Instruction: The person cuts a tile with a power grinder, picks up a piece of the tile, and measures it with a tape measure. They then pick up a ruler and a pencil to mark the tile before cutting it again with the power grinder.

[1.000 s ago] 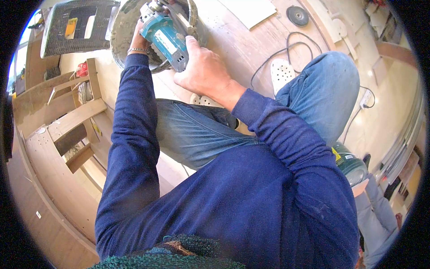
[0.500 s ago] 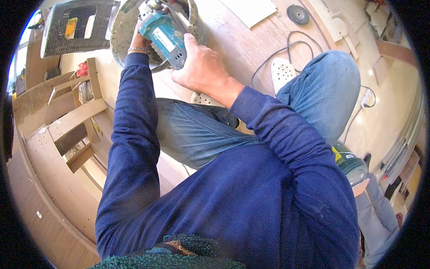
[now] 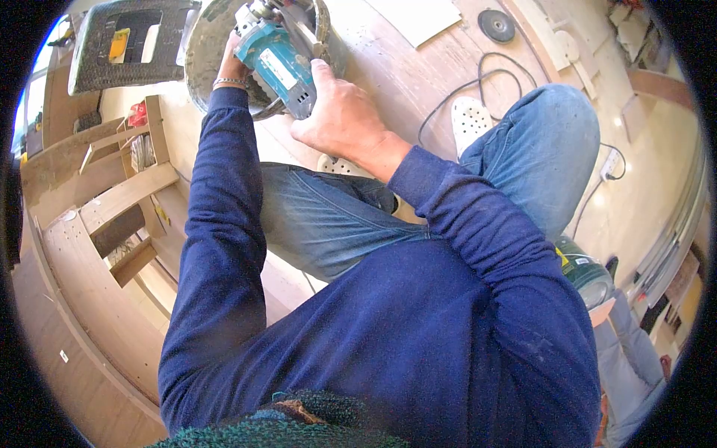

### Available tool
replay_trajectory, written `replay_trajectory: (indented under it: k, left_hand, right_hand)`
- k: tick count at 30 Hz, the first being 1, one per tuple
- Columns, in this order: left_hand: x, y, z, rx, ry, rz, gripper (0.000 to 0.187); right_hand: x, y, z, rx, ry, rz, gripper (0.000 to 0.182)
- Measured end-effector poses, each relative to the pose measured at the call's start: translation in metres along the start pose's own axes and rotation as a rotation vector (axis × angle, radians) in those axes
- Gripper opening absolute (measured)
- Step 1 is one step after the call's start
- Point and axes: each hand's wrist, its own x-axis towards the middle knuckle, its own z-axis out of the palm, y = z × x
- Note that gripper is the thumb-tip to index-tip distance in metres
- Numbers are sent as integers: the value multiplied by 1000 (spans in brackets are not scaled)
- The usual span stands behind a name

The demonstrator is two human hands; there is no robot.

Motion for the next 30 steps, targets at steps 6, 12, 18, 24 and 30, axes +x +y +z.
replay_trajectory:
  k: [6, 12, 18, 24, 30]
  left_hand:
    - [3, -6, -9, 38, -94, 77, 22]
    - [-3, -3, -4, 43, -133, 140, 20]
    - [-1, -5, -7, 9, -155, 149, 19]
    - [1, -4, -7, 22, -97, 83, 19]
    - [-4, -6, -4, 30, -101, 133, 20]
  right_hand:
    - [-3, 0, -1, 5, -4, -8, 91]
    - [-6, 2, -1, 6, -10, -15, 90]
    - [-6, 1, -2, -7, 2, -28, 90]
    - [-6, -1, -3, 7, -24, -6, 89]
    - [-9, -1, -4, 8, -18, -6, 89]
